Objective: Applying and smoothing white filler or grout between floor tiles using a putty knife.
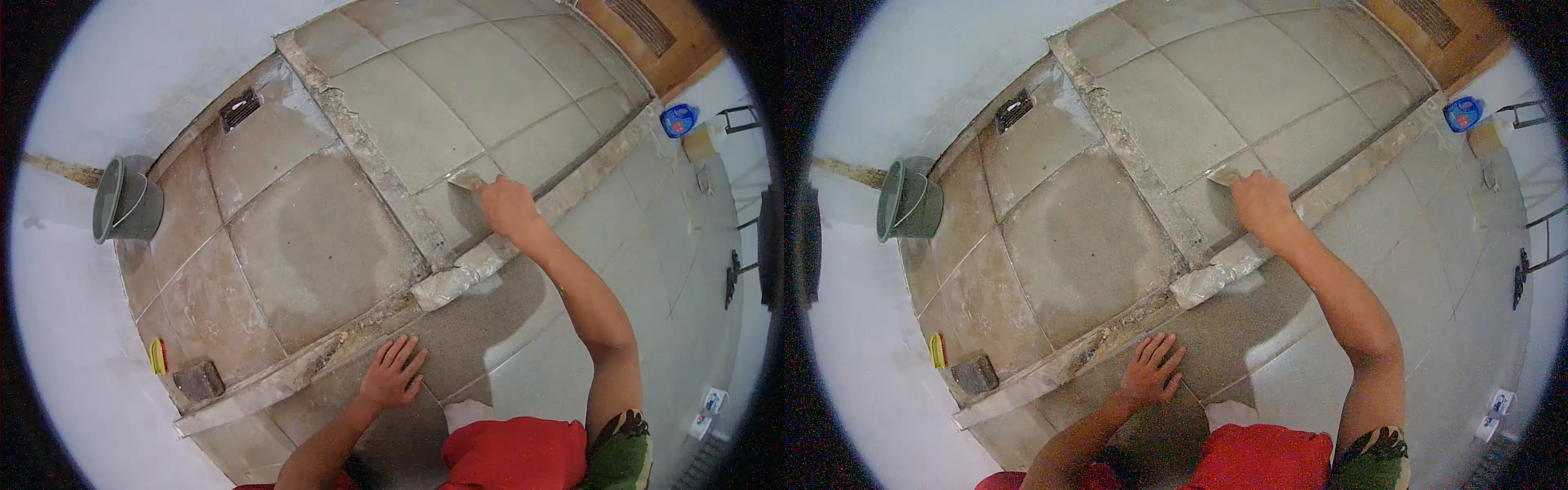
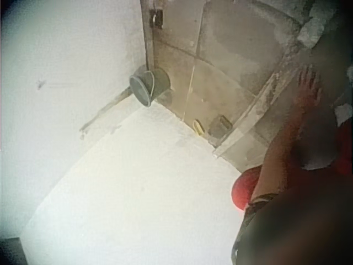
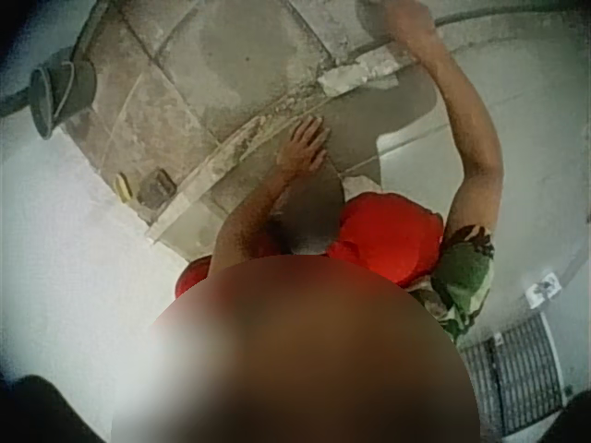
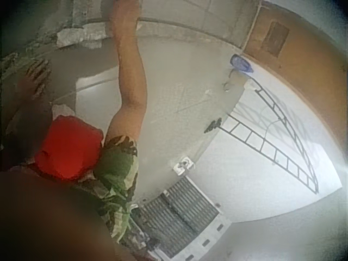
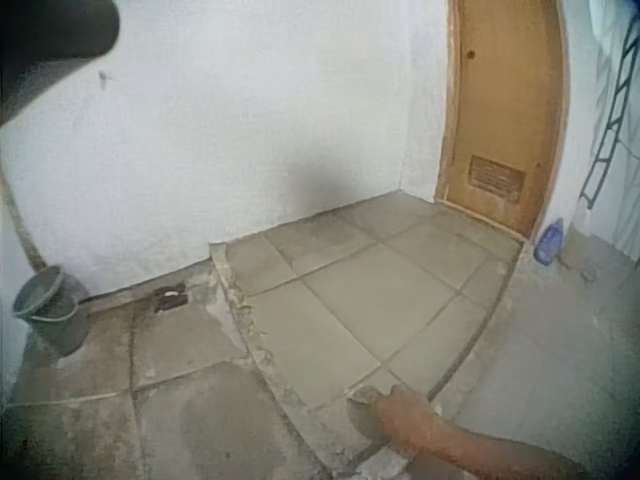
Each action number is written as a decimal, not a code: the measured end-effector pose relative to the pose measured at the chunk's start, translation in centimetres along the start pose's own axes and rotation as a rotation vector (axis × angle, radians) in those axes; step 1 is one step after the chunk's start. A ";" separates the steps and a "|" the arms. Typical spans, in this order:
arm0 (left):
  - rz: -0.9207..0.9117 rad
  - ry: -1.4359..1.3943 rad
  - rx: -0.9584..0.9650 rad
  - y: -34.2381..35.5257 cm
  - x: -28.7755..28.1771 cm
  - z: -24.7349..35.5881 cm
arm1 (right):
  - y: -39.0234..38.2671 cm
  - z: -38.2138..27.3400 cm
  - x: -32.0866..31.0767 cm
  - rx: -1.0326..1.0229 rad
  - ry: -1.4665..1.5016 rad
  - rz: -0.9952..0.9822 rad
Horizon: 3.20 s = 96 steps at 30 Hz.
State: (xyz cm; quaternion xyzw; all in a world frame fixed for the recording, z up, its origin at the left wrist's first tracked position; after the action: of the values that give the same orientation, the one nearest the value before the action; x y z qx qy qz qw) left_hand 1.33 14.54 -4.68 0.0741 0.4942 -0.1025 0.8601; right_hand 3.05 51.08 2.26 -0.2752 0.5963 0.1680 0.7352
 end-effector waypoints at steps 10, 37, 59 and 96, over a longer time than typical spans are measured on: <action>-0.019 -0.008 0.006 -0.2 0.6 0.2 | 3.9 -4.5 -2.3 -0.076 -0.203 -0.175; -0.050 -0.006 0.008 -0.2 0.8 0.3 | -3.4 -4.6 -0.4 0.029 0.475 0.309; 0.075 0.071 -0.024 0.2 -0.2 1.4 | -15.1 -4.9 0.5 -0.167 0.691 -0.001; -0.065 -0.053 0.178 0.9 3.6 6.9 | -19.6 7.7 4.7 0.158 0.666 -0.058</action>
State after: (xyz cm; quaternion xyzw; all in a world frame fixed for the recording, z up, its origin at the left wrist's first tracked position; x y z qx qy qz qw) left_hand 9.08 13.50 -4.33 0.1316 0.4623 -0.1757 0.8591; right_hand 21.45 39.85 2.78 -0.2741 0.8067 0.0010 0.5235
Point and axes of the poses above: each hand's wrist, its own y-axis towards the middle knuckle, its own x-axis out of the palm, z = x × y, the point moved 9 cm from there along y, towards the middle knuckle, and after that the axes turned 10 degrees about x, right-handed, at the moved point
